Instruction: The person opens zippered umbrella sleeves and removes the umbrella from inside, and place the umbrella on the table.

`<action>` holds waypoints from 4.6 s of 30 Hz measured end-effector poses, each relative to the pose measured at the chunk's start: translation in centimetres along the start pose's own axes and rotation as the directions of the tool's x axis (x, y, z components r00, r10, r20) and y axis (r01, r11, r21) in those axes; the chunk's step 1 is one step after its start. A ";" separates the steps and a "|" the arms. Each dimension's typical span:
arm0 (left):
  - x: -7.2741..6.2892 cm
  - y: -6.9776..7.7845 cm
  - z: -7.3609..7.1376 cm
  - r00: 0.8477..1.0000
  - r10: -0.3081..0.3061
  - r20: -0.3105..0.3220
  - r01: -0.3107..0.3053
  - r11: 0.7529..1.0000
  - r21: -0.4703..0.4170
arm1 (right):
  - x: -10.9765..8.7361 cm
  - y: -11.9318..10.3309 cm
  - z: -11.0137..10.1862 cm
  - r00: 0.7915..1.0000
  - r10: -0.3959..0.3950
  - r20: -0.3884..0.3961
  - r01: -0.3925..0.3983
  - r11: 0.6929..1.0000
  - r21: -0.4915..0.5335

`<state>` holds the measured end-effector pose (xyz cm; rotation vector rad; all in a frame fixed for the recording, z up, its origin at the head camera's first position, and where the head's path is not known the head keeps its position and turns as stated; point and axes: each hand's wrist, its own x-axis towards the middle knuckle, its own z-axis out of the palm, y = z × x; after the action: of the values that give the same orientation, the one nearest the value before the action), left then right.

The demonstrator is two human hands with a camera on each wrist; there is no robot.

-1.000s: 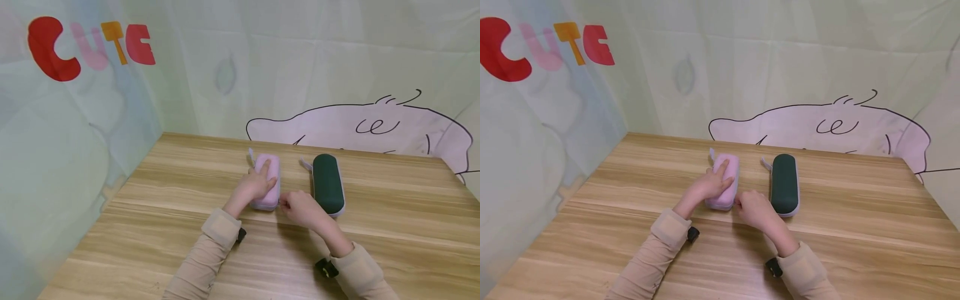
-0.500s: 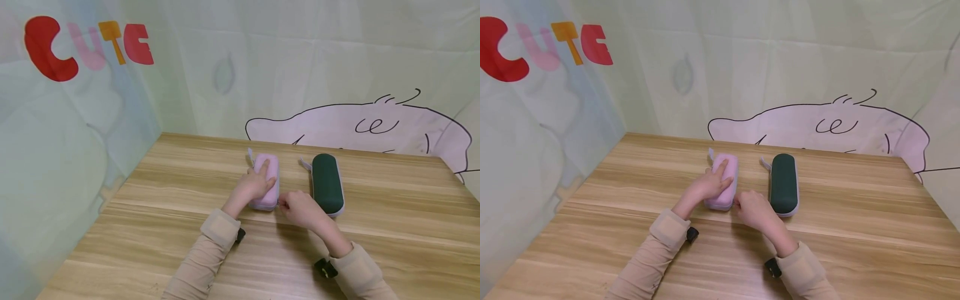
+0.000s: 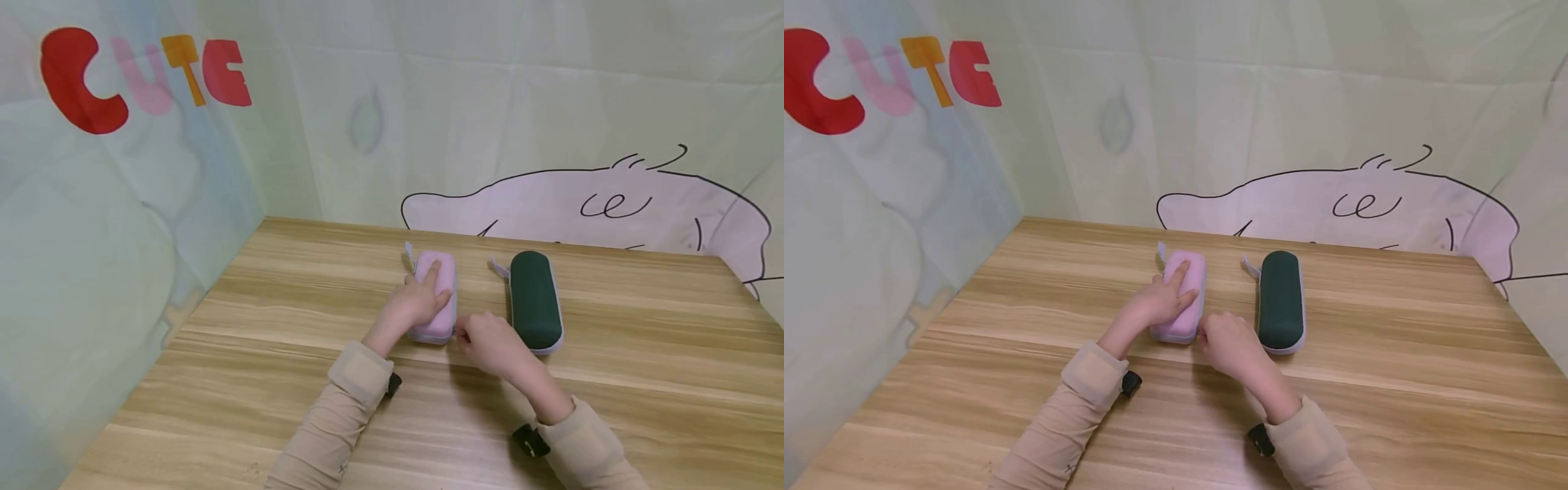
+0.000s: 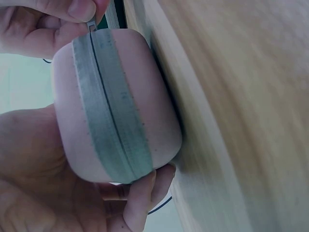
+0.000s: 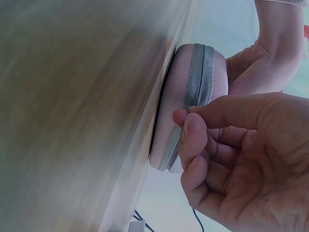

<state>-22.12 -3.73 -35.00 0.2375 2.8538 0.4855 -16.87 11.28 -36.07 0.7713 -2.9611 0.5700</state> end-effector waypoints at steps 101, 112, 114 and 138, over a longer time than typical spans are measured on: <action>0.0 0.4 0.0 1.000 -0.014 -0.025 0.014 1.000 0.027 | 0.1 -4.5 1.5 1.000 -0.003 -0.025 0.002 0.998 -0.062; 0.1 0.2 0.0 0.999 -0.011 -0.033 0.011 1.000 -0.005 | 0.2 -4.7 1.5 1.000 0.016 -0.020 -0.017 0.997 -0.075; 0.1 0.2 0.0 0.999 -0.012 -0.032 0.012 1.000 -0.011 | 0.2 -4.7 1.6 1.000 0.019 -0.019 -0.021 0.997 -0.078; -0.2 0.1 -0.2 1.000 -0.010 -0.027 0.010 1.000 -0.030 | 0.7 -5.5 2.2 0.996 -0.059 -0.069 0.053 0.995 -0.083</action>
<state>-22.00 -3.71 -34.71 0.2129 2.8707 0.5326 -14.73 5.75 -36.20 0.8060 -2.8673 0.4603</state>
